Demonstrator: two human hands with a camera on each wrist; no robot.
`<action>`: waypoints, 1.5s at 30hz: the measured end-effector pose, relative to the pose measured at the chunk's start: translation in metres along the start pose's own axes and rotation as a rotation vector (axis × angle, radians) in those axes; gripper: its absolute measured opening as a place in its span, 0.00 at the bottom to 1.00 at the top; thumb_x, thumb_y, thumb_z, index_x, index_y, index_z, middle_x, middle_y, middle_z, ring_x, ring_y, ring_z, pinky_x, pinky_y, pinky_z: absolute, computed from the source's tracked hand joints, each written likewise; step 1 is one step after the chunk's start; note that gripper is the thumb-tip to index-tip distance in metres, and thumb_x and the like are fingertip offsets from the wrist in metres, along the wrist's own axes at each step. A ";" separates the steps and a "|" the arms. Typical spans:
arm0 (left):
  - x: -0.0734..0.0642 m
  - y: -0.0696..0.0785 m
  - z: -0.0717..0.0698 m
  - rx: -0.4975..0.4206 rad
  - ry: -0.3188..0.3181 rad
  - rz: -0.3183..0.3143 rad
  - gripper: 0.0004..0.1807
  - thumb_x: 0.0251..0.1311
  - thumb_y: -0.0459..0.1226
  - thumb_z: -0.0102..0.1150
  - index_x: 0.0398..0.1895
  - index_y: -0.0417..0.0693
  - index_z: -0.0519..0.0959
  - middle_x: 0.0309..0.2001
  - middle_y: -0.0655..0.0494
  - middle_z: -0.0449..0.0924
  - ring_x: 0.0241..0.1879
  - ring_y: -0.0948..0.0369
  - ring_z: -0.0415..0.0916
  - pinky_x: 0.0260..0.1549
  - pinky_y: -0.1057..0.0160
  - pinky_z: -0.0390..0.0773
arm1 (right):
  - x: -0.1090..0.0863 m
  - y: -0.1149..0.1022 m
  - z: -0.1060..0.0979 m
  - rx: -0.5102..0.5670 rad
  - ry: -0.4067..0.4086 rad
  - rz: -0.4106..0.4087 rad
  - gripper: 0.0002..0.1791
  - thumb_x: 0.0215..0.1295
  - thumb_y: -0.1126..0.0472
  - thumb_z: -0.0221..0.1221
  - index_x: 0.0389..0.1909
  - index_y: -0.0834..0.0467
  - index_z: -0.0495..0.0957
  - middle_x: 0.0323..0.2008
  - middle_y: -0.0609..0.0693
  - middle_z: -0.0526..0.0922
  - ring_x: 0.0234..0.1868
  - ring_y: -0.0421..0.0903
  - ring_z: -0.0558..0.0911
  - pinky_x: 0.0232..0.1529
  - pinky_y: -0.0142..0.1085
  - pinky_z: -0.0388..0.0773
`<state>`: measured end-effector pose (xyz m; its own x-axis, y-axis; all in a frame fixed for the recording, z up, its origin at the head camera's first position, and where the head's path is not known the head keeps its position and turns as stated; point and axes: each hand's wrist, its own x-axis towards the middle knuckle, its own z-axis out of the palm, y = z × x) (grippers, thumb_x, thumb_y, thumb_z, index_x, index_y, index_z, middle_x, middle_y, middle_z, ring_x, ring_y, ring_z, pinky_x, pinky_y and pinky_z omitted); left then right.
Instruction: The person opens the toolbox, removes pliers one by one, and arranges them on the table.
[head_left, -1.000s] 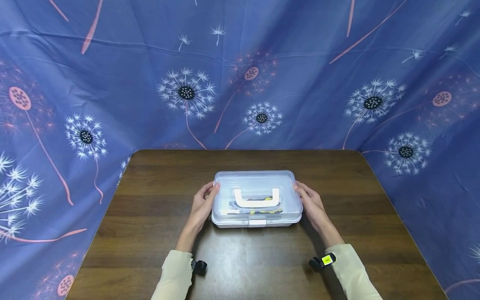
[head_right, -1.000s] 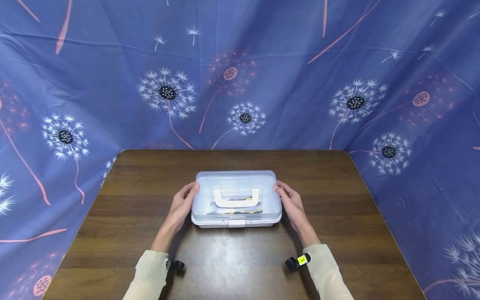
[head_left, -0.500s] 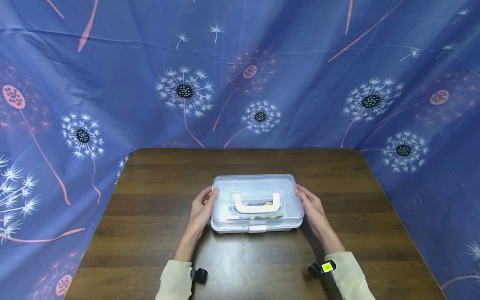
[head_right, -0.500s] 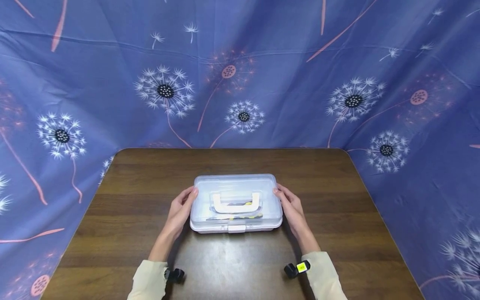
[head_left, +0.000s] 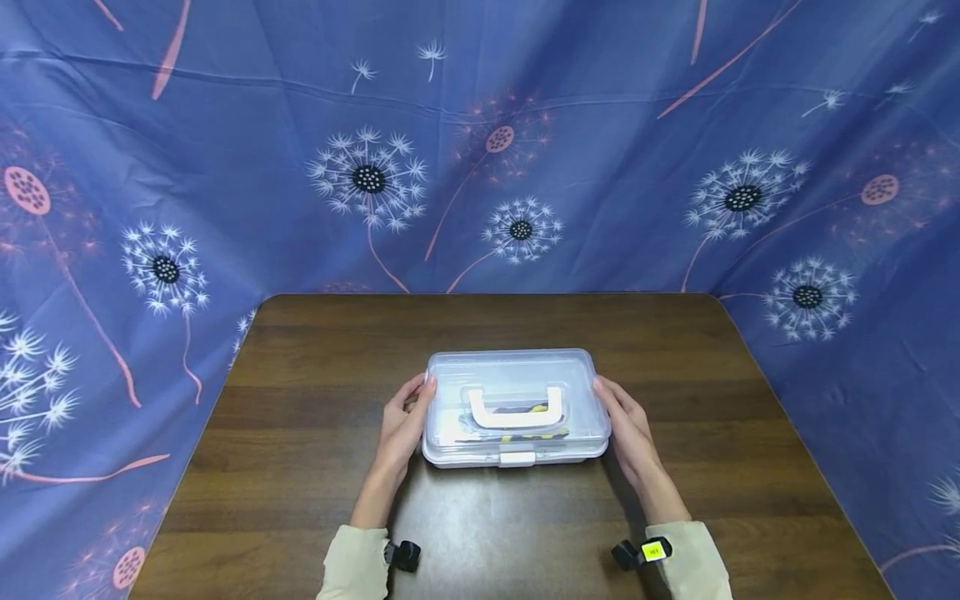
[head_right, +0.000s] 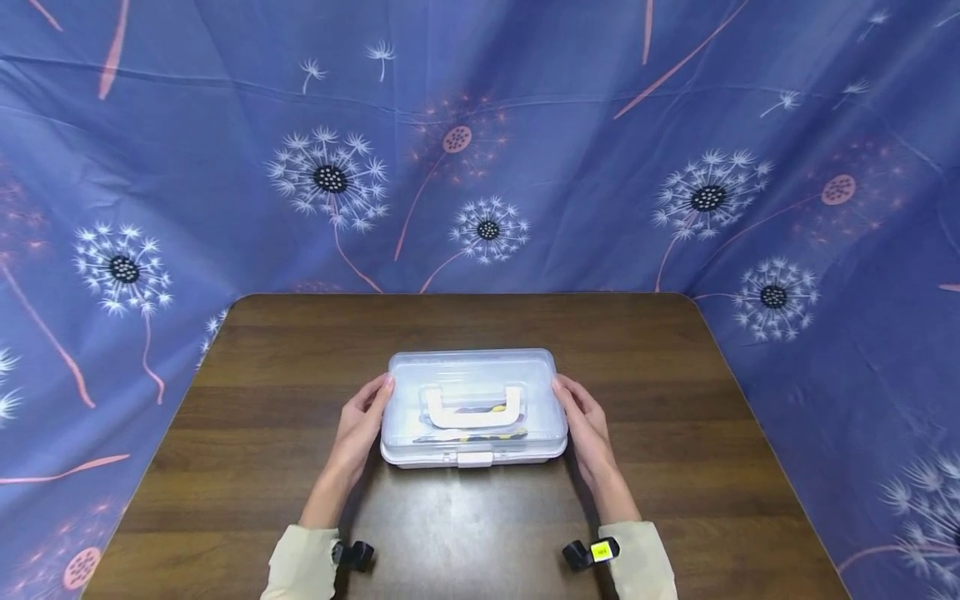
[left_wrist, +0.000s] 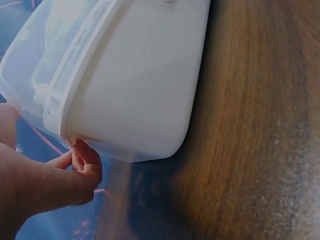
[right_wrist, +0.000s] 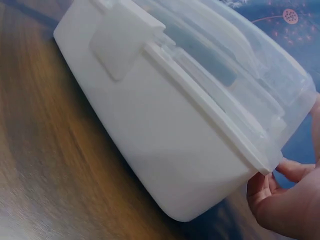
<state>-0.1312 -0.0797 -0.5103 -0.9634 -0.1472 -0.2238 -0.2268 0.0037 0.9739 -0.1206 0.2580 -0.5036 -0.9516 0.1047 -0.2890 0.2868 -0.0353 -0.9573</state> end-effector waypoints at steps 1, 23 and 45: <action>0.000 0.000 0.000 -0.002 0.001 -0.001 0.36 0.71 0.58 0.58 0.71 0.42 0.73 0.60 0.45 0.76 0.47 0.58 0.73 0.44 0.66 0.73 | -0.002 0.000 0.000 0.011 0.011 0.004 0.35 0.79 0.41 0.51 0.75 0.62 0.63 0.65 0.52 0.70 0.58 0.40 0.73 0.54 0.29 0.73; 0.019 0.000 0.001 -0.100 0.019 0.052 0.20 0.77 0.35 0.52 0.65 0.30 0.76 0.53 0.44 0.81 0.43 0.67 0.73 0.41 0.73 0.74 | -0.065 0.024 0.002 0.156 0.185 0.111 0.09 0.79 0.62 0.49 0.51 0.60 0.74 0.40 0.44 0.78 0.40 0.38 0.79 0.42 0.29 0.79; 0.020 -0.007 0.003 -0.076 0.003 0.099 0.20 0.79 0.34 0.49 0.66 0.31 0.74 0.61 0.37 0.78 0.50 0.64 0.73 0.47 0.73 0.73 | -0.086 0.041 0.053 0.043 -0.032 0.203 0.27 0.72 0.49 0.61 0.58 0.69 0.77 0.52 0.61 0.86 0.47 0.53 0.86 0.44 0.38 0.82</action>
<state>-0.1492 -0.0798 -0.5217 -0.9801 -0.1525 -0.1267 -0.1193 -0.0567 0.9912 -0.0324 0.1951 -0.5178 -0.8781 0.0593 -0.4747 0.4684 -0.0950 -0.8784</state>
